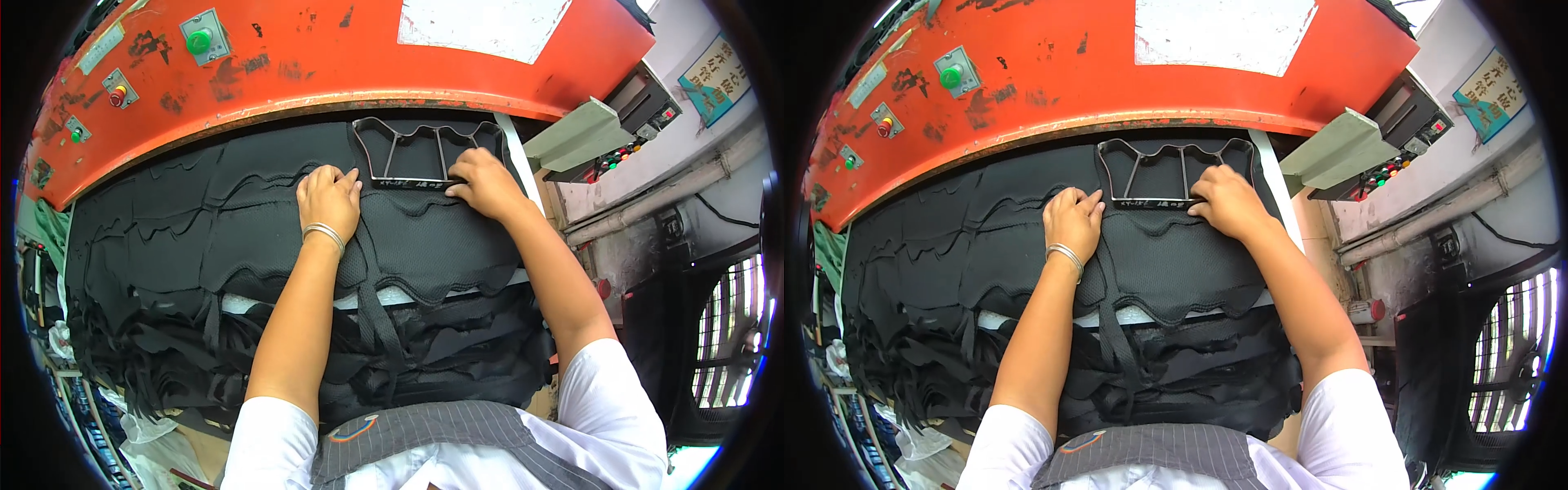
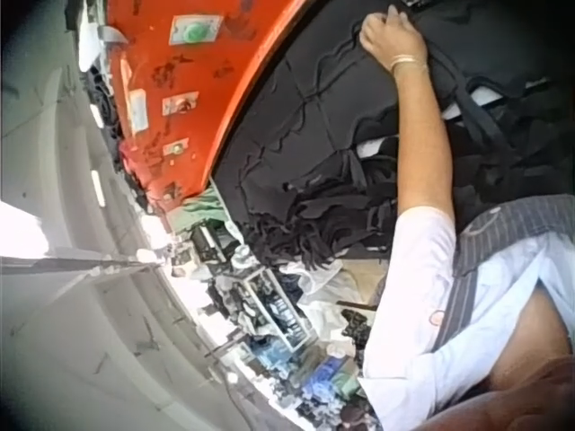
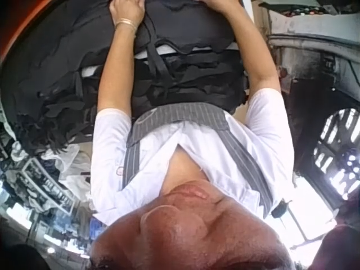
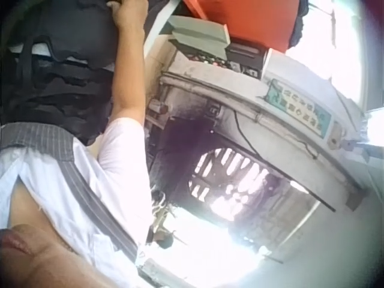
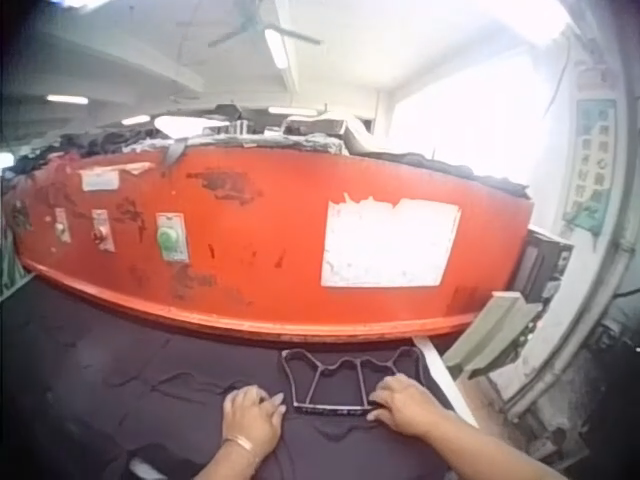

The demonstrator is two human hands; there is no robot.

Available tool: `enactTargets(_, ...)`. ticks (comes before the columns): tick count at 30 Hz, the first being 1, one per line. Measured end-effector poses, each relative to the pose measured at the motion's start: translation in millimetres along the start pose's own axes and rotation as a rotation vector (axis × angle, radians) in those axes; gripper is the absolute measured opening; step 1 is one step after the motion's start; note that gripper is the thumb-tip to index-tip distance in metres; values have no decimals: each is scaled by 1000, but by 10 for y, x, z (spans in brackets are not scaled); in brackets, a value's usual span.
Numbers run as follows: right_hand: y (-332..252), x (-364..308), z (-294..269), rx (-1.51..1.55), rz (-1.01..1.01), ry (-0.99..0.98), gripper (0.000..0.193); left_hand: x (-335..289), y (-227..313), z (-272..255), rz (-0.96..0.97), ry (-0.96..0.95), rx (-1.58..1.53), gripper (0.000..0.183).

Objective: Use a hydraulic press and a metal die to cut shoe components from a stack of black fabric.

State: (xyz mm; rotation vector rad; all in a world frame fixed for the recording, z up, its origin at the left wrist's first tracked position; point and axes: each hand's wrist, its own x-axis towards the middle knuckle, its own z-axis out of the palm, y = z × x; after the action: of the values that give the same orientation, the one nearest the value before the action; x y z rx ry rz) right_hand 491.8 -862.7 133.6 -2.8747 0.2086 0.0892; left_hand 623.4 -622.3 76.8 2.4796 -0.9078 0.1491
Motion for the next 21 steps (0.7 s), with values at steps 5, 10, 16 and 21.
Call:
enactTargets(5,376,-409,126,-29,243,460,68,-7,-2,-39,168,-4,-30,26)
enactTargets(10,652,-523,389,497,272,396,40,47,33,24,68,-80,-77,28)
enactTargets(16,714,-425,485,462,277,445,24,109,-65,130,74,-63,-62,28)
enactTargets(21,801,-260,317,467,319,400,25,364,8,72,52,-100,-80,29)
